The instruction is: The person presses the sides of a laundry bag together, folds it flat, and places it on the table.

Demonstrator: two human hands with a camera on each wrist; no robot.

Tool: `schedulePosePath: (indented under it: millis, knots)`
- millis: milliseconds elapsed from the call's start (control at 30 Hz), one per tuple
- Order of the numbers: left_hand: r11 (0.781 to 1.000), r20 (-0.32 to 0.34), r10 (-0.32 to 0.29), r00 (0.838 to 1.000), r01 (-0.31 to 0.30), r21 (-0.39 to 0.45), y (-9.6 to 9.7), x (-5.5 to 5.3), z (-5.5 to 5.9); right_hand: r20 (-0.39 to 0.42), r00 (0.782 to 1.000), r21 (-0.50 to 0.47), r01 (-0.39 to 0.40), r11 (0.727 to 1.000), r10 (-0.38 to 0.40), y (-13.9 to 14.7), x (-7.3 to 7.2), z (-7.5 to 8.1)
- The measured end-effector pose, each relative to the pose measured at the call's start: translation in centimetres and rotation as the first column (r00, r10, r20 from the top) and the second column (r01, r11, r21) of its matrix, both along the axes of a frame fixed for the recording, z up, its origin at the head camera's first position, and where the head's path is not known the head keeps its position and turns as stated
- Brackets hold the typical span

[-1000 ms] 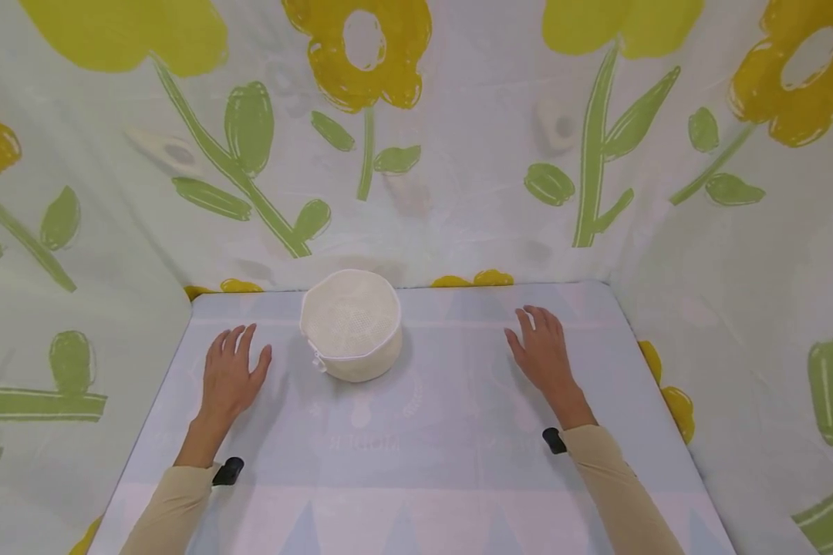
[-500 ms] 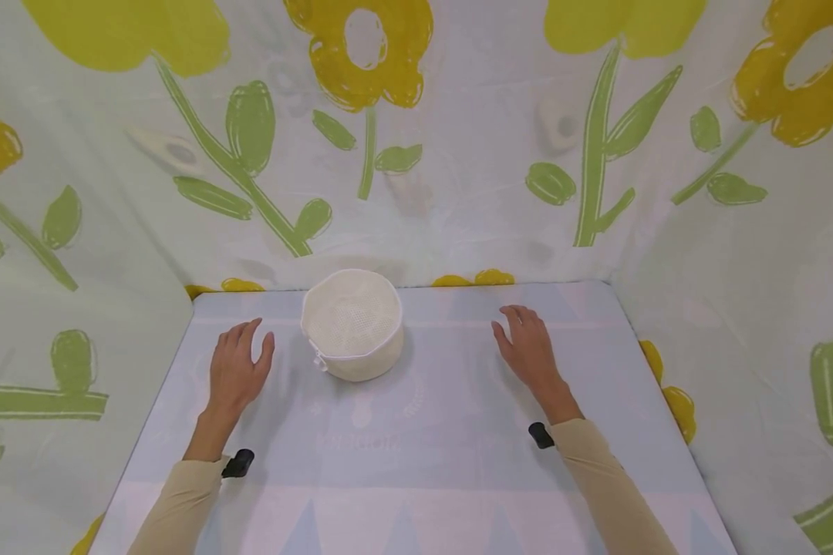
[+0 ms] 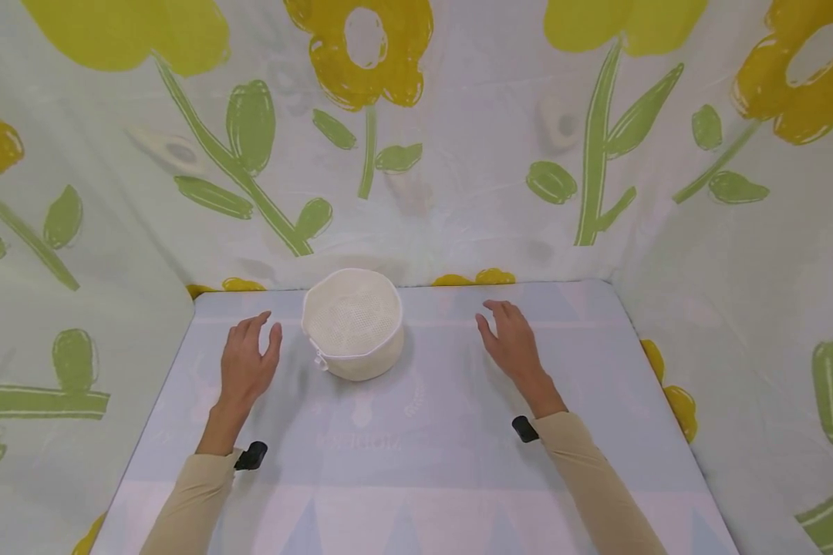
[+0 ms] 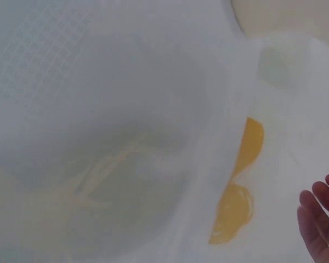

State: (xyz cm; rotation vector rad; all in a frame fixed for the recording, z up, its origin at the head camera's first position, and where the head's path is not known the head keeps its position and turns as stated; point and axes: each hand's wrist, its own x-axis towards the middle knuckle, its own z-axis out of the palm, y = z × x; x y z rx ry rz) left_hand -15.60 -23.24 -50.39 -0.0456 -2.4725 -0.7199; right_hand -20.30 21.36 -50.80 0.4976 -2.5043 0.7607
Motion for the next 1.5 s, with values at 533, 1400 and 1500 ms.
schedulePosePath:
  millis: [533, 1400, 1500]
  knots:
    - [0.996, 0.004, -0.007, 1.000, 0.007, 0.089, 2.2, -1.2, 0.7, 0.125, 0.990, -0.134, -0.048, 0.990, 0.065, -3.1, -0.6, 0.4]
    - [0.964, 0.117, 0.004, 0.993, -0.035, 0.262, 5.1, -2.0, 0.9, 0.200, 0.966, -0.279, -0.101, 0.955, 0.161, -9.2, -1.1, 0.5]
    - [0.957, 0.101, 0.000, 0.995, -0.029, 0.287, 5.4, -2.1, 0.8, 0.221, 0.962, -0.269, -0.100, 0.958, 0.163, -9.9, -1.1, 0.6]
